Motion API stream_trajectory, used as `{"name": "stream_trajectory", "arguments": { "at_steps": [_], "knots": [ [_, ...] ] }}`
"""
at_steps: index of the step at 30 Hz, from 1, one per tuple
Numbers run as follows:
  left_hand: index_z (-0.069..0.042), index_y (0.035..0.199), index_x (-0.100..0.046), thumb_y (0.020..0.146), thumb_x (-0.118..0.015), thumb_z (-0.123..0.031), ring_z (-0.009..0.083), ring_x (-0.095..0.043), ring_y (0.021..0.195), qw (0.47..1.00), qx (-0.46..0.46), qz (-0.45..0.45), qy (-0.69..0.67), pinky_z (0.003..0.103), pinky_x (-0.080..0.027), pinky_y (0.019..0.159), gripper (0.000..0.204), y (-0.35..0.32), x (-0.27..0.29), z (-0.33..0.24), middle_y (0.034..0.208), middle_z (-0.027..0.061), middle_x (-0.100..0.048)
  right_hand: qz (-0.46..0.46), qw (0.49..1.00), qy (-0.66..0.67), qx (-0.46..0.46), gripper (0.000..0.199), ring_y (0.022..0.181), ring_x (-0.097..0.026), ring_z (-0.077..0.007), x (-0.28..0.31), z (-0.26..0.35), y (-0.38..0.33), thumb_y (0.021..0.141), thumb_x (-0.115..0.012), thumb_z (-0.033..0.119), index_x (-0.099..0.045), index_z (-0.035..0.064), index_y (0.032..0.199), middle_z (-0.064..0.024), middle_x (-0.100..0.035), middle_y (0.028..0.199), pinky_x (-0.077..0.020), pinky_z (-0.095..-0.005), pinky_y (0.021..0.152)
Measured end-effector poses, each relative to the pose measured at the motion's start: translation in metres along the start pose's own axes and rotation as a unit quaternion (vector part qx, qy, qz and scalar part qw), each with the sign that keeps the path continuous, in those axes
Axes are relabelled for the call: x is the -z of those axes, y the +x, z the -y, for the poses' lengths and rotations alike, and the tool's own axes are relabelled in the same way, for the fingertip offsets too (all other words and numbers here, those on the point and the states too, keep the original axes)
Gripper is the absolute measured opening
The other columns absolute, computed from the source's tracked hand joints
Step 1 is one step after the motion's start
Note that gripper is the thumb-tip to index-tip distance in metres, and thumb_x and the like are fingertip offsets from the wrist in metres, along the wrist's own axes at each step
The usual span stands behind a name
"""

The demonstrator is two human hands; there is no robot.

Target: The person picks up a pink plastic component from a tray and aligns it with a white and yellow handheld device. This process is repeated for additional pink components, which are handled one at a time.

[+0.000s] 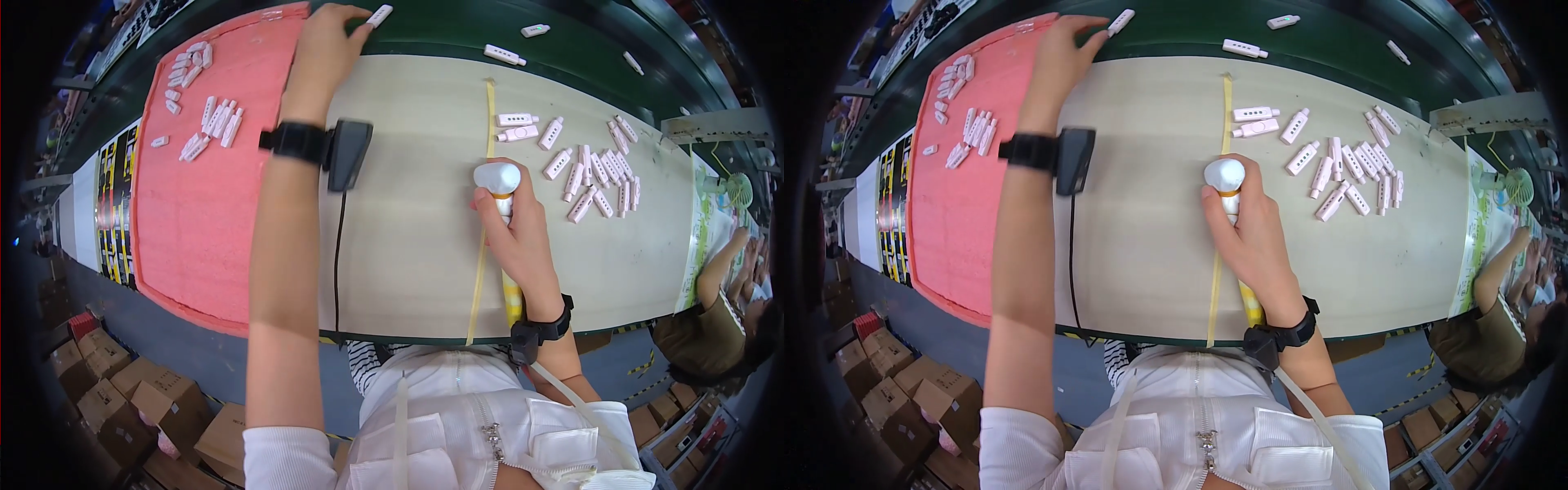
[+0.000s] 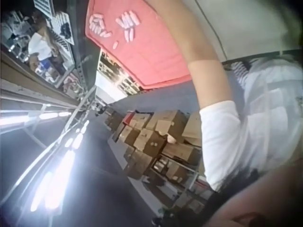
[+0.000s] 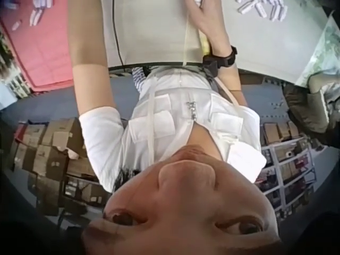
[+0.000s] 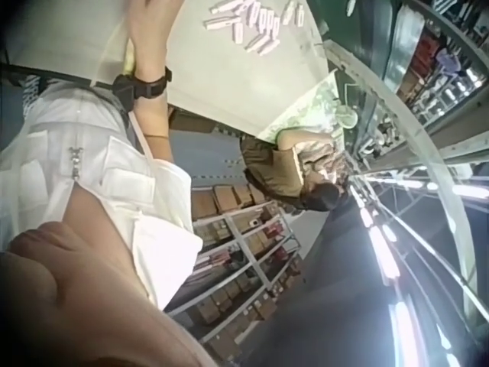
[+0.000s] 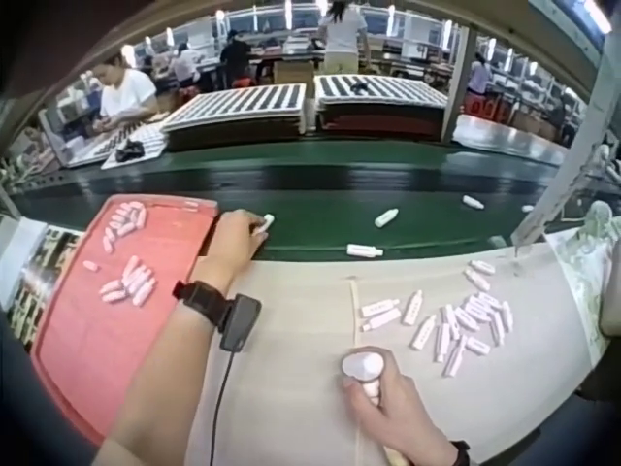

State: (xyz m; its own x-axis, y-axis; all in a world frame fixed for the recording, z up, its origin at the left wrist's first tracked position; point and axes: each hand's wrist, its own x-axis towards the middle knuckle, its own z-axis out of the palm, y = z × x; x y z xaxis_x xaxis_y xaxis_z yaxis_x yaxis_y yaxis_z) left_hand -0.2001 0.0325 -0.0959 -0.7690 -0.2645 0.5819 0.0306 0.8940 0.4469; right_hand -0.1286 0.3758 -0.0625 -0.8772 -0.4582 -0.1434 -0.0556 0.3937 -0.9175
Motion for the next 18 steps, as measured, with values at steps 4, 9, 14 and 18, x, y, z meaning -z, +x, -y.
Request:
{"name": "stream_trajectory", "arguments": {
  "at_steps": [4, 9, 14, 18],
  "knots": [
    [-0.001, 0.109, -0.076, 0.086, -0.076, -0.015, 0.0276, -0.074, 0.092, 0.993, 0.038, 0.092, 0.066, 0.036, -0.057, 0.085, 0.027, 0.026, -0.016, 0.014, 0.101, 0.0162, -0.076, 0.013, 1.000, 0.014, 0.000, 0.034, 0.067, -0.060, -0.0103, 0.002, 0.001, 0.001, 0.102, -0.060, 0.020, -0.052, 0.0069, 0.131, -0.0059, -0.069, 0.088, -0.0474, -0.0268, 0.057],
    [0.000, 0.103, -0.076, 0.079, -0.076, -0.015, 0.0260, -0.074, 0.082, 0.988, 0.106, 0.100, -0.047, 0.035, -0.058, 0.078, 0.027, 0.006, -0.011, -0.027, 0.090, 0.0157, -0.076, 0.016, 1.000, 0.013, 0.023, 0.034, 0.067, -0.060, -0.0104, 0.003, -0.006, 0.000, 0.102, -0.059, 0.020, -0.051, 0.0066, 0.133, -0.0050, -0.070, 0.089, -0.0476, -0.0262, 0.056],
    [0.000, 0.102, -0.075, 0.076, -0.077, -0.006, 0.0203, -0.074, 0.085, 0.944, 0.167, 0.146, -0.244, 0.032, -0.059, 0.077, 0.028, -0.100, 0.016, -0.128, 0.102, 0.0120, -0.075, 0.018, 0.999, 0.036, -0.001, 0.034, 0.066, -0.060, -0.0094, 0.007, 0.004, -0.003, 0.103, -0.058, 0.019, -0.050, 0.0062, 0.133, -0.0043, -0.069, 0.088, -0.0470, -0.0246, 0.055],
    [-0.002, 0.099, -0.076, 0.073, -0.081, 0.000, 0.0204, -0.071, 0.094, 0.902, 0.236, 0.174, -0.316, 0.032, -0.057, 0.082, 0.027, -0.146, 0.031, -0.172, 0.111, 0.0073, -0.072, 0.040, 0.997, 0.052, -0.028, 0.034, 0.064, -0.058, -0.0082, 0.007, 0.013, -0.007, 0.103, -0.057, 0.018, -0.050, 0.0061, 0.134, -0.0039, -0.068, 0.088, -0.0459, -0.0234, 0.054]
  ]
}}
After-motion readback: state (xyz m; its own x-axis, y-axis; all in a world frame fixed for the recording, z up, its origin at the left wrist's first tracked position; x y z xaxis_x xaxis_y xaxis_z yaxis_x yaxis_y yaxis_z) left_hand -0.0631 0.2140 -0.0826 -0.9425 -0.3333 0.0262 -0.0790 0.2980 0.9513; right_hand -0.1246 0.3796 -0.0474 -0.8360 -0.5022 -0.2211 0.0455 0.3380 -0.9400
